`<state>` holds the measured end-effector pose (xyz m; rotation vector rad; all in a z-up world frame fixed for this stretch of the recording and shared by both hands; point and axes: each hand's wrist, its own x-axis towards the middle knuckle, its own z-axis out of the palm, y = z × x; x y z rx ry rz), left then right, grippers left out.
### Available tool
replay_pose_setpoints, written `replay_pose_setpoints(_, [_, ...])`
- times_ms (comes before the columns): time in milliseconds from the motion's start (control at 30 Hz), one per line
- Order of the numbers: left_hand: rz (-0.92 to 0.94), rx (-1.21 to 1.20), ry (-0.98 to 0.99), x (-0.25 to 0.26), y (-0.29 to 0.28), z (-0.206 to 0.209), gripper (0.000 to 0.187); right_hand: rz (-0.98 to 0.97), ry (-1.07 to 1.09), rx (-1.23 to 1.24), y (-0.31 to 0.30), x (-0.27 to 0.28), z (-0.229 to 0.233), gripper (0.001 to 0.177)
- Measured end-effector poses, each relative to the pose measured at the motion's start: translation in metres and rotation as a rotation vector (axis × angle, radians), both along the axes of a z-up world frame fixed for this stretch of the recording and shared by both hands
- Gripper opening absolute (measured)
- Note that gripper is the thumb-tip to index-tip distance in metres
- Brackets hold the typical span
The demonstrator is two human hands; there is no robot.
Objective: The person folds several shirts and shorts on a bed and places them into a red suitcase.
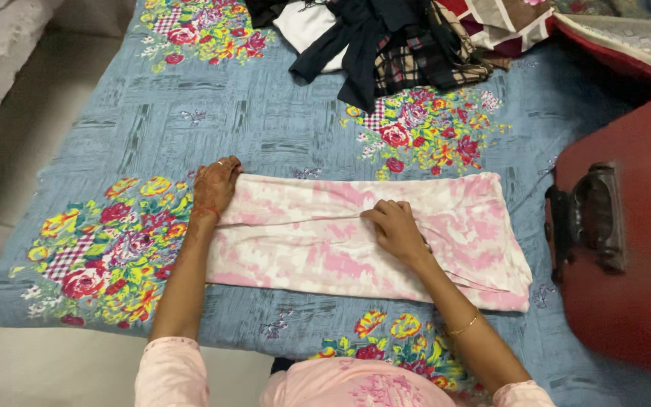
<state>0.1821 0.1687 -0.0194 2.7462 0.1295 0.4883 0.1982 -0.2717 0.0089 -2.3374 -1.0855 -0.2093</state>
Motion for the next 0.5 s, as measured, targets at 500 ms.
replay_pose_setpoints(500, [-0.084,-0.343,-0.113,-0.031,0.053,0.001,0.041,0.318,0.161,0.048,0.094,-0.091,0.005,0.04])
